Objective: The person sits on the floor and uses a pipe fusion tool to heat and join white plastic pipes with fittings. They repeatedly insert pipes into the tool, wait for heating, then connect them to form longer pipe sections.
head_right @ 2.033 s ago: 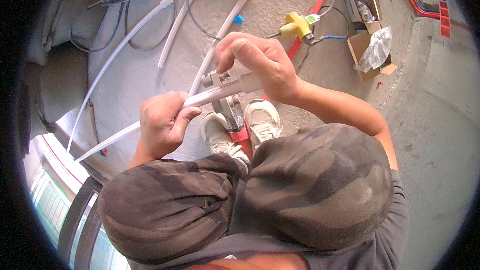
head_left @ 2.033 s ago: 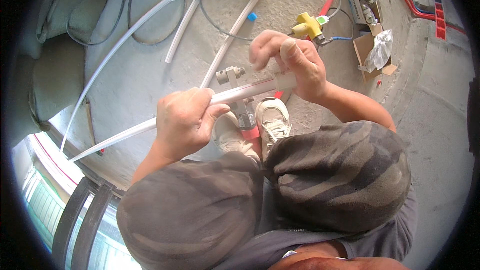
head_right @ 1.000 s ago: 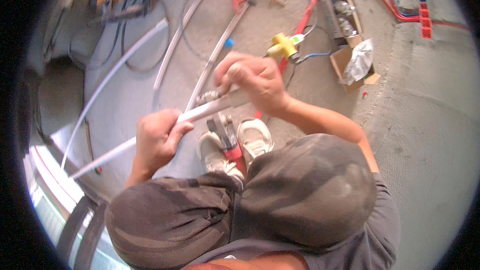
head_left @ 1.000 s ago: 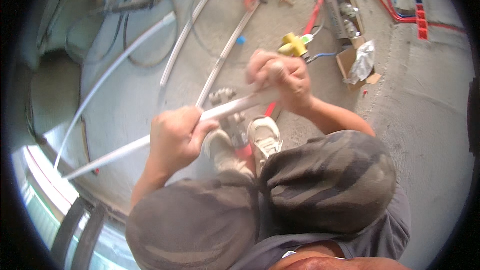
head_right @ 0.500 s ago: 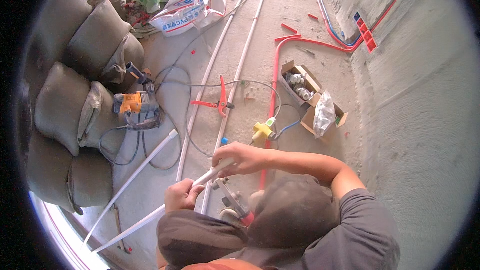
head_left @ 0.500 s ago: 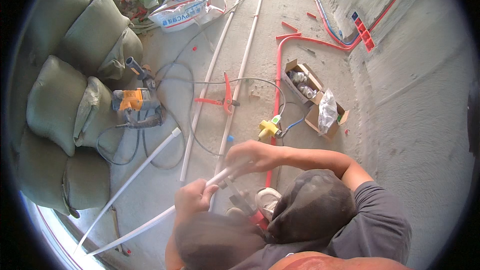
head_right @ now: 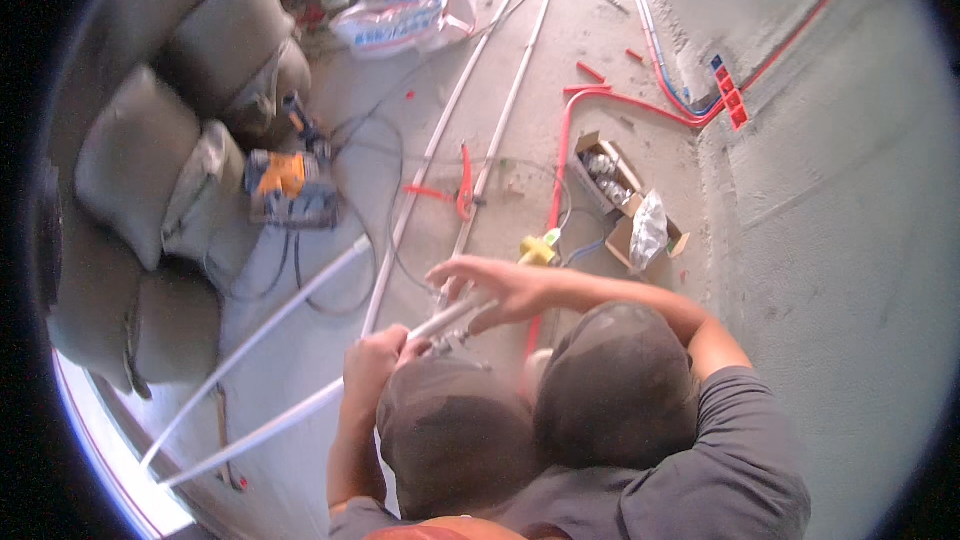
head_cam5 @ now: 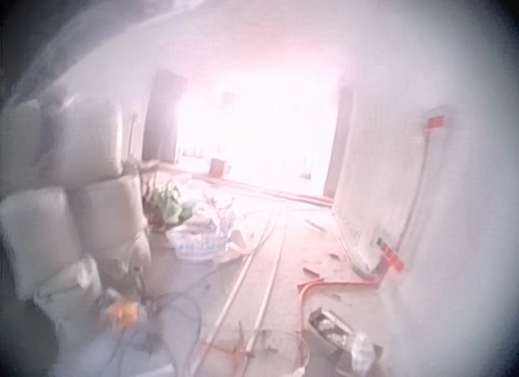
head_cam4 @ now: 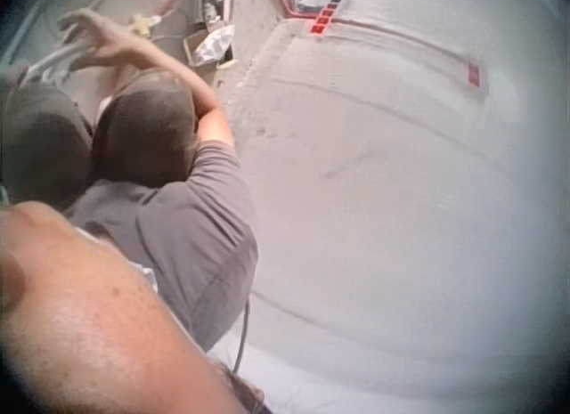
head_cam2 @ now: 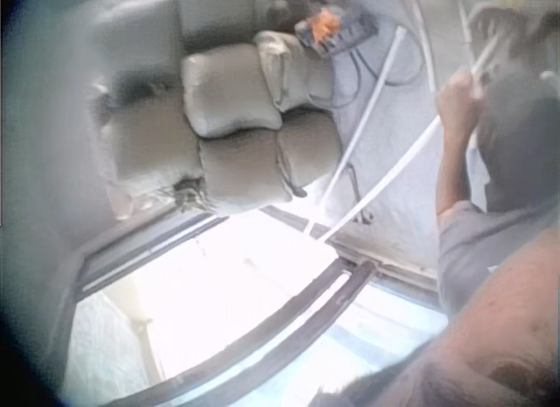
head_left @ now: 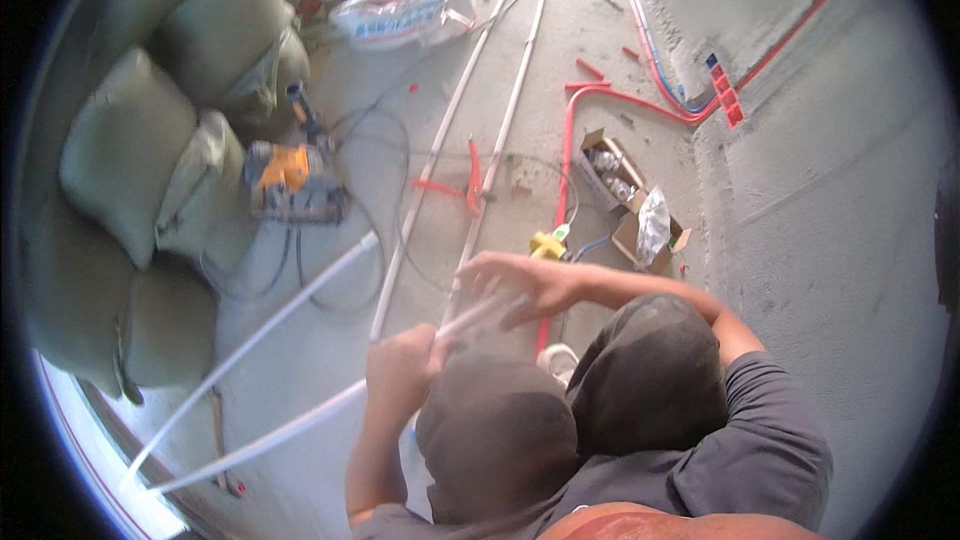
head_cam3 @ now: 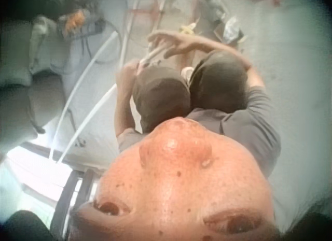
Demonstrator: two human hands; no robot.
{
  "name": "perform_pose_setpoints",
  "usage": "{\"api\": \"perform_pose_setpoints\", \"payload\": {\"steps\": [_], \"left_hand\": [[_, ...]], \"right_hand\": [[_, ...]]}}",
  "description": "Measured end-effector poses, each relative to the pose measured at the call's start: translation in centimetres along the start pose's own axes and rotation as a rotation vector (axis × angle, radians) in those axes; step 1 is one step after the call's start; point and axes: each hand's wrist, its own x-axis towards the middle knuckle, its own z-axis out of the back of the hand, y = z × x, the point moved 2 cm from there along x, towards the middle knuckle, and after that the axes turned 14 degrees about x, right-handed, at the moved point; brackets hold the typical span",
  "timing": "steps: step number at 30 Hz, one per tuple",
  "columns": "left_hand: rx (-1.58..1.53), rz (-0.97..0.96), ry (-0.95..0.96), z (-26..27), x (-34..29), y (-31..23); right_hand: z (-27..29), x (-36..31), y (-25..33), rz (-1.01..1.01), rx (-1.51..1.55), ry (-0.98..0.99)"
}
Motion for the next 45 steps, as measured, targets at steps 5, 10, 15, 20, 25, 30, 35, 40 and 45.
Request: {"api": "perform_pose_setpoints", "payload": {"steps": [5, 10, 15, 20, 25, 30, 35, 40, 45], "left_hand": [[-0.023, -0.020, -0.089, 0.5, 0.8, 0.0], [-0.026, 0.007, -0.093, 0.7, 1.2, 1.0], [0.030, 0.025, -0.055, -0.1, 1.5, 0.4], [0.008, 0.038, -0.082, -1.0, 2.2, -0.7], [0.031, 0.060, -0.048, -1.7, 3.6, -1.8], [0.053, 0.033, -0.095, -2.5, 4.6, -2.6], [0.124, 0.028, -0.113, -2.4, 5.5, -4.6], [0.261, -0.067, -0.185, -3.1, 5.7, -6.5], [0.338, -0.088, -0.165, -1.9, 5.1, -7.5]], "right_hand": [[1.5, 1.7, 0.3, -0.156, -0.206, 0.116], [2.2, 2.1, 0.1, -0.123, -0.299, 0.065], [3.6, 0.8, -2.0, -0.049, -0.356, 0.073], [4.4, 0.8, -2.7, -0.197, -0.368, 0.054], [6.2, 0.6, -3.4, -0.154, -0.236, 0.134], [8.7, 0.9, -6.6, 0.094, 0.238, 0.125], [9.1, 2.7, -7.2, 0.183, 0.638, -0.157], [8.4, 1.8, -6.2, 0.175, 0.688, -0.116], [9.3, 1.8, -5.2, 0.151, 0.830, -0.039]]}}
